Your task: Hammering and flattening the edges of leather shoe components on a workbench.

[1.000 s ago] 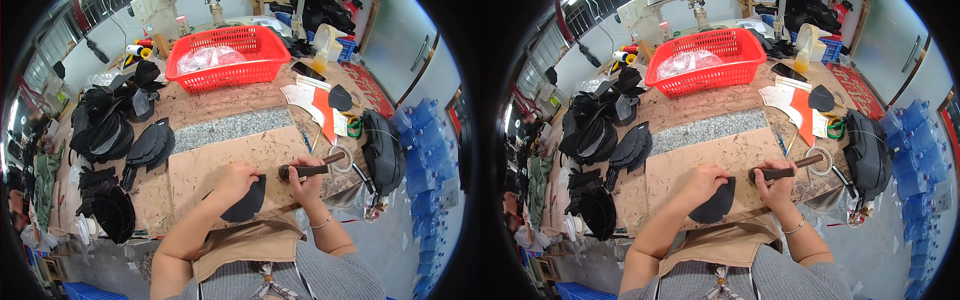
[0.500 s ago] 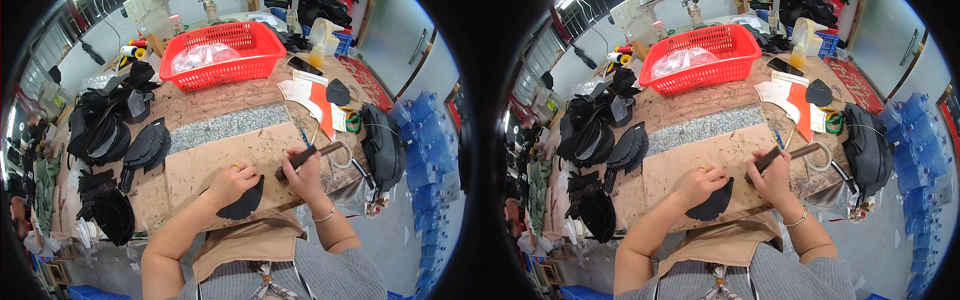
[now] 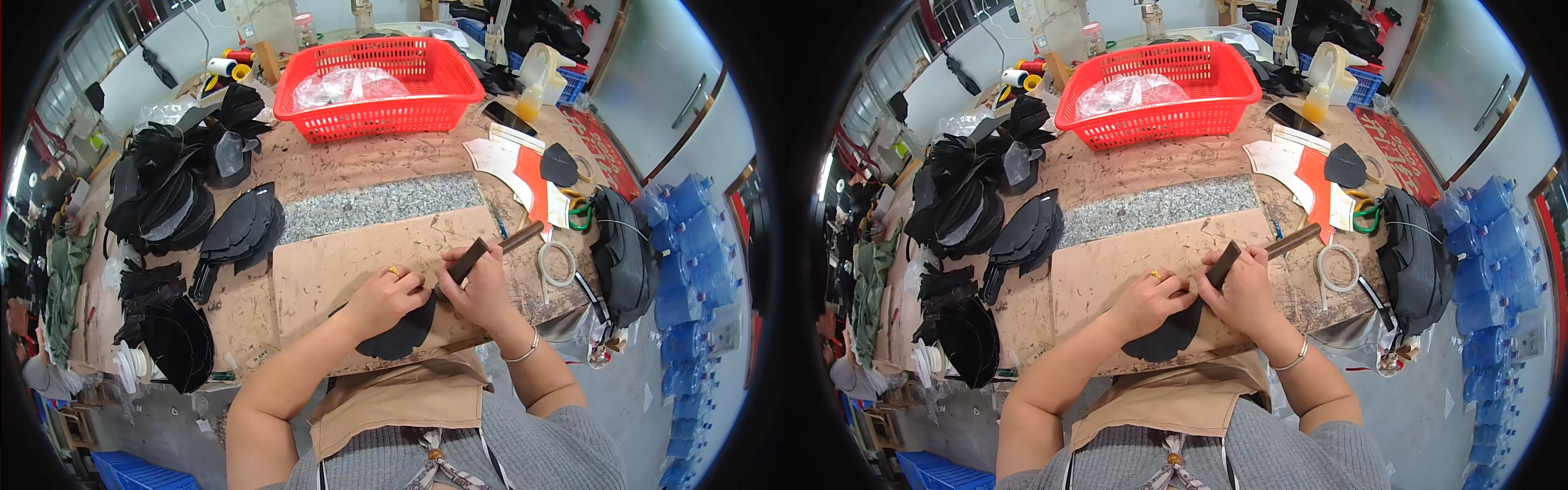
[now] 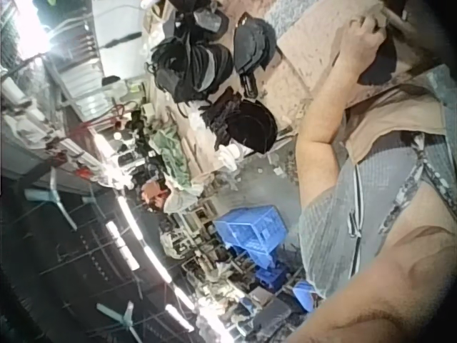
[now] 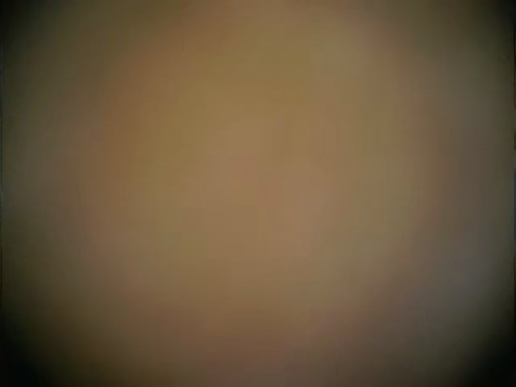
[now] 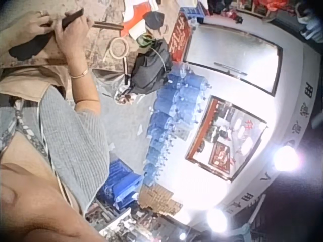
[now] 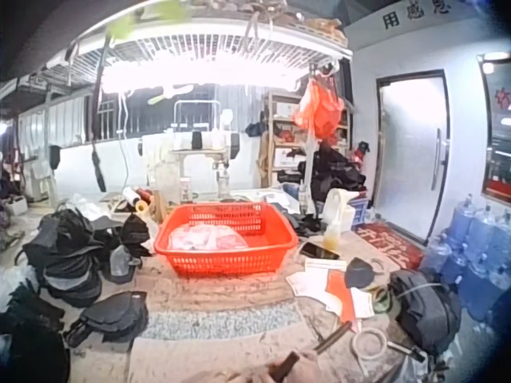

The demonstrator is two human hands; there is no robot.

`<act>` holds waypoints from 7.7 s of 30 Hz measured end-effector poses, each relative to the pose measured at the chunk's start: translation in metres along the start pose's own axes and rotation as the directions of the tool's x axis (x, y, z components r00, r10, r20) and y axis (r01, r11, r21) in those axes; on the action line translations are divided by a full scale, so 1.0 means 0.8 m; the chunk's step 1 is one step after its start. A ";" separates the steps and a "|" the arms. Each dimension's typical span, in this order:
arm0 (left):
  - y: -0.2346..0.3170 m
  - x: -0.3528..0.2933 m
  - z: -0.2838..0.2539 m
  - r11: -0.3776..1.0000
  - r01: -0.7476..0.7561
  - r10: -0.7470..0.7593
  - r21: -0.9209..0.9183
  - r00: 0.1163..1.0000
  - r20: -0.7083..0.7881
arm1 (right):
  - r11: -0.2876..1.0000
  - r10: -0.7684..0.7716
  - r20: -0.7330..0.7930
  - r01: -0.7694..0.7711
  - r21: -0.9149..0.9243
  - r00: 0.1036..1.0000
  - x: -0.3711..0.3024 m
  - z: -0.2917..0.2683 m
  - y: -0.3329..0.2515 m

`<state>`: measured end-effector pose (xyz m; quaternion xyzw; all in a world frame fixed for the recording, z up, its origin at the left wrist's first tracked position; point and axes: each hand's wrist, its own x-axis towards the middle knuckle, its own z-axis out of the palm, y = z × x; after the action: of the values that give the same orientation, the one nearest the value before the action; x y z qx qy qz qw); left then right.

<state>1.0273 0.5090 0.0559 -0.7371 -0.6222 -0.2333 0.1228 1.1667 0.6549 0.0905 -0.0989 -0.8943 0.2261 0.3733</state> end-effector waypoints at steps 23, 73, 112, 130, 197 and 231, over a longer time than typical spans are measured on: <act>-0.010 -0.013 -0.016 0.940 0.196 -0.197 -0.279 0.980 0.023 | 1.000 -0.003 -0.034 0.004 0.023 0.999 -0.002 0.018 -0.004; -0.004 -0.064 -0.015 0.959 0.256 -0.265 -0.119 0.961 -0.073 | 0.991 -0.127 0.086 0.122 0.059 0.988 0.026 0.042 -0.026; -0.020 -0.001 0.004 0.985 0.152 -0.147 -0.083 0.987 0.068 | 0.999 0.023 -0.260 -0.013 0.040 0.965 0.034 0.022 -0.001; -0.011 -0.014 0.001 0.974 0.216 -0.218 -0.062 0.976 -0.026 | 0.998 -0.063 -0.084 0.061 -0.023 0.994 0.036 0.040 -0.001; -0.005 -0.057 -0.012 0.945 0.301 -0.310 -0.129 0.949 -0.058 | 0.985 -0.172 0.007 0.172 -0.004 0.985 0.045 0.056 -0.032; -0.047 -0.019 0.001 0.971 0.152 -0.155 -0.183 0.988 0.001 | 0.998 -0.051 -0.175 0.055 0.020 0.983 0.052 0.038 -0.003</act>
<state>0.9887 0.5035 0.0434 -0.6934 -0.6525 -0.3030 0.0403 1.1159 0.6569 0.0986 -0.0900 -0.8577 0.2176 0.4571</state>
